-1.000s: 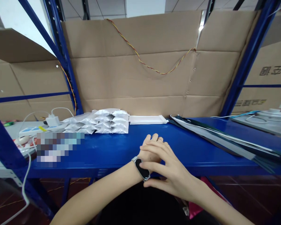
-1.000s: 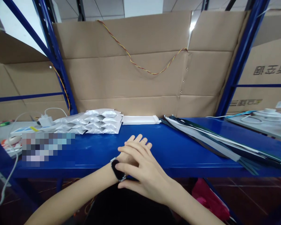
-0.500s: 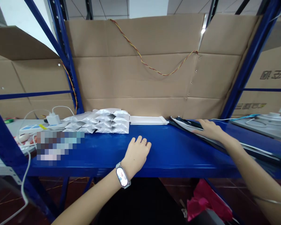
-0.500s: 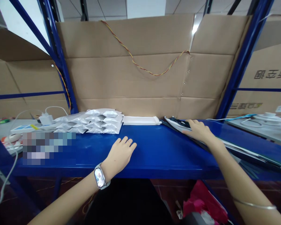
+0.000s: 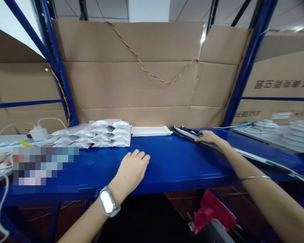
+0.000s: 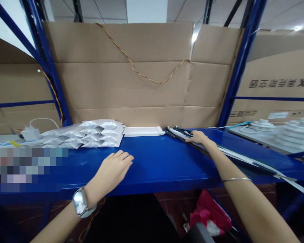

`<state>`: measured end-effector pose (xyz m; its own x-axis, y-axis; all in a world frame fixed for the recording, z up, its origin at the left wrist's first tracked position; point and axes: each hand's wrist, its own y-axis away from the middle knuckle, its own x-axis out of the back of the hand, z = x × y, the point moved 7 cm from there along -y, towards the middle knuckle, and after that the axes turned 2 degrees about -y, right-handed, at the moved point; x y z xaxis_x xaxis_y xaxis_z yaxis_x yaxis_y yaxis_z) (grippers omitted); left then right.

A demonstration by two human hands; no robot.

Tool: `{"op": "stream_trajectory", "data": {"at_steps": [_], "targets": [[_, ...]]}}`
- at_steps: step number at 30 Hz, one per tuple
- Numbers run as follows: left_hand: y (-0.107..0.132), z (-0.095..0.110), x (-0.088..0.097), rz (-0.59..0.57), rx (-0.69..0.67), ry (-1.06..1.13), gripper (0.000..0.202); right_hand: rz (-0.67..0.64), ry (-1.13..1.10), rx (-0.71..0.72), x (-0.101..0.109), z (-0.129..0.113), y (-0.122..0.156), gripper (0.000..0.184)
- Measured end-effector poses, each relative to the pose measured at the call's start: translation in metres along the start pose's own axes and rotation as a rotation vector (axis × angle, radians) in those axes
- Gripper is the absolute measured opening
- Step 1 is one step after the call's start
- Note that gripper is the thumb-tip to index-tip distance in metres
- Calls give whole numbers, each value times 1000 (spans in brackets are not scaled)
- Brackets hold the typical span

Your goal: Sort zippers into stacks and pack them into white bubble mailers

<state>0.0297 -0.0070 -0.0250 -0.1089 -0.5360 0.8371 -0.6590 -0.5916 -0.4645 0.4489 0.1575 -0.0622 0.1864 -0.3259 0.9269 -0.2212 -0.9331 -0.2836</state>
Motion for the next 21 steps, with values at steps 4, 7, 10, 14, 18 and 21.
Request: {"op": "stream_trajectory", "data": {"at_steps": [4,7,10,14,18,21], "targets": [[5,-20,8,-46,46,31,22,-118,13,-55,-4,7,-6,30],[11,-31,8,-57,57,47,23,-139,31,-101,-3,5,-5,28],[17,-37,4,-70,56,49,23,-116,38,-124,3,-1,-1,29],[20,-43,3,-83,61,41,24,-67,40,-131,12,-11,4,31],[21,-51,8,-50,79,55,26,-82,45,-137,17,-17,5,31],[23,-58,12,-47,102,71,27,-112,49,-138,20,-20,1,31]]}}
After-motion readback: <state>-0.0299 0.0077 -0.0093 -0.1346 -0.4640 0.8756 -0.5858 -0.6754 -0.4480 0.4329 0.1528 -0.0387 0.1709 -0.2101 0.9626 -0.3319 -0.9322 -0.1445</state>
